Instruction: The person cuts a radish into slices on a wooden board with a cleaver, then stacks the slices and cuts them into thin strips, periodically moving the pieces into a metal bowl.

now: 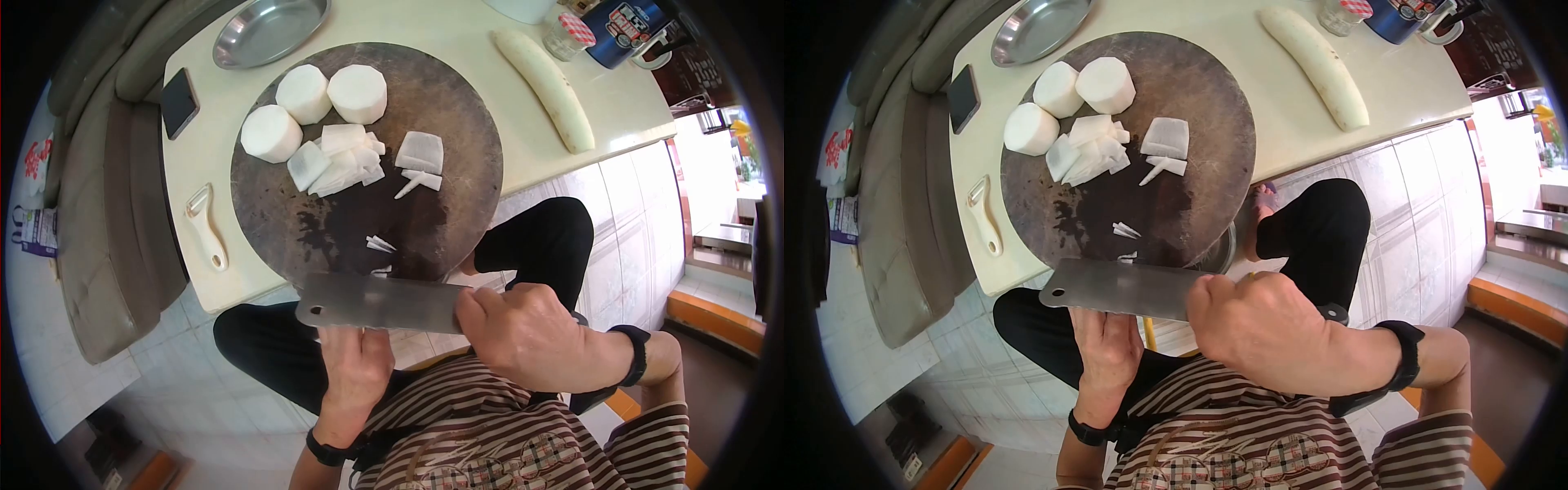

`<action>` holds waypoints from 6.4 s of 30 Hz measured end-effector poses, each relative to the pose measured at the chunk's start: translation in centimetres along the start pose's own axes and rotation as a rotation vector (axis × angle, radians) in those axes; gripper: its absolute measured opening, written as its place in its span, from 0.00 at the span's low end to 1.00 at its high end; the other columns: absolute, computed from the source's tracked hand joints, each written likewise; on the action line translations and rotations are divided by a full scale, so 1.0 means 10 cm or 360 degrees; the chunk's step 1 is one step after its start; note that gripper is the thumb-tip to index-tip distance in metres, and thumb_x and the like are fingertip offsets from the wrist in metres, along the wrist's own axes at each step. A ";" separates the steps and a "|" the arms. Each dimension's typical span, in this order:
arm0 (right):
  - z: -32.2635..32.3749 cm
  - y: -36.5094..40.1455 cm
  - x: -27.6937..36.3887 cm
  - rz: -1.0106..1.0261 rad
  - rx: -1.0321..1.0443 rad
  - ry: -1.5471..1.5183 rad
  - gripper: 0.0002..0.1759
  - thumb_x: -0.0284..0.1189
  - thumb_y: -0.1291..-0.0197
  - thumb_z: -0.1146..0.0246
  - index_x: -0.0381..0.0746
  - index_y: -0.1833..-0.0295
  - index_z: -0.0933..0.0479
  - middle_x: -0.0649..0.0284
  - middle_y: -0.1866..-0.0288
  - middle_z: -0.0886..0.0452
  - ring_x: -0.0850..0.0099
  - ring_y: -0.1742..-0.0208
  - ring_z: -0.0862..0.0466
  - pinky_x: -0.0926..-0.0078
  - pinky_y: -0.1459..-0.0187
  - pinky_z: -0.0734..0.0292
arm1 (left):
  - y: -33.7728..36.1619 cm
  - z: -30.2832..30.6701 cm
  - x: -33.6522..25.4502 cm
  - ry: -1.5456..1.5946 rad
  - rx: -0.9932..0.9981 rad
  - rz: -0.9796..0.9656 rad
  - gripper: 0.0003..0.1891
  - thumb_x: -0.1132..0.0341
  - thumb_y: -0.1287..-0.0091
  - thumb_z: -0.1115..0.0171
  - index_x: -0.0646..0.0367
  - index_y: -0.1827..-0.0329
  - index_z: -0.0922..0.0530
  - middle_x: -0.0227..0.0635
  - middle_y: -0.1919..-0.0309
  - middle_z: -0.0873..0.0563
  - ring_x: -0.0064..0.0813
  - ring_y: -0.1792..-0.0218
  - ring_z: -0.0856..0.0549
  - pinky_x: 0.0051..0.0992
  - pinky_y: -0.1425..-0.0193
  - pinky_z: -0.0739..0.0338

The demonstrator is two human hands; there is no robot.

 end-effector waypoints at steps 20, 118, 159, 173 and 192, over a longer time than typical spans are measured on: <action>0.02 0.04 -0.03 -0.0067 0.0097 -0.0188 0.10 0.23 0.54 0.36 0.30 0.67 0.28 0.58 0.78 0.25 0.65 0.80 0.18 0.69 0.82 0.27 | 0.07 -0.02 0.04 0.0045 0.0025 -0.0054 0.15 0.87 0.44 0.38 0.71 0.53 0.21 0.53 0.50 0.19 0.55 0.50 0.19 0.50 0.47 0.26; 0.06 -0.27 -0.08 -0.0058 -0.0102 -0.0354 0.11 0.20 0.58 0.34 0.33 0.68 0.28 0.54 0.77 0.20 0.57 0.76 0.15 0.62 0.78 0.23 | 0.11 -0.11 0.05 0.0067 0.0039 -0.0067 0.23 0.88 0.44 0.37 0.73 0.42 0.24 0.54 0.40 0.24 0.55 0.44 0.20 0.49 0.41 0.24; 0.06 -0.46 -0.06 -0.0002 -0.0126 -0.0370 0.05 0.23 0.53 0.33 0.35 0.68 0.19 0.54 0.70 0.15 0.53 0.69 0.12 0.60 0.70 0.19 | 0.08 -0.08 0.01 -0.0069 0.0046 -0.0040 0.27 0.81 0.40 0.36 0.70 0.34 0.25 0.51 0.37 0.23 0.53 0.39 0.23 0.47 0.37 0.27; 0.05 -0.21 -0.39 -0.0193 -0.0235 -0.0133 0.07 0.21 0.55 0.35 0.34 0.68 0.25 0.52 0.76 0.18 0.54 0.76 0.15 0.60 0.73 0.21 | -0.05 0.05 -0.02 -0.0154 0.0083 0.0184 0.26 0.76 0.42 0.30 0.69 0.38 0.21 0.49 0.38 0.24 0.53 0.37 0.26 0.47 0.34 0.33; 0.18 0.17 -0.31 0.0268 -0.0071 0.0112 0.08 0.24 0.53 0.34 0.36 0.66 0.25 0.59 0.71 0.21 0.60 0.71 0.15 0.64 0.70 0.21 | 0.38 0.35 0.24 -0.0166 -0.0173 0.0503 0.15 0.78 0.39 0.32 0.63 0.48 0.16 0.44 0.44 0.20 0.46 0.43 0.21 0.41 0.39 0.29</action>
Point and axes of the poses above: each hand's wrist, its own y-axis away from the middle knuckle, its own z-axis out of the back of the hand, x = y × z, the point moved 7 cm from there along -y, towards the middle knuckle
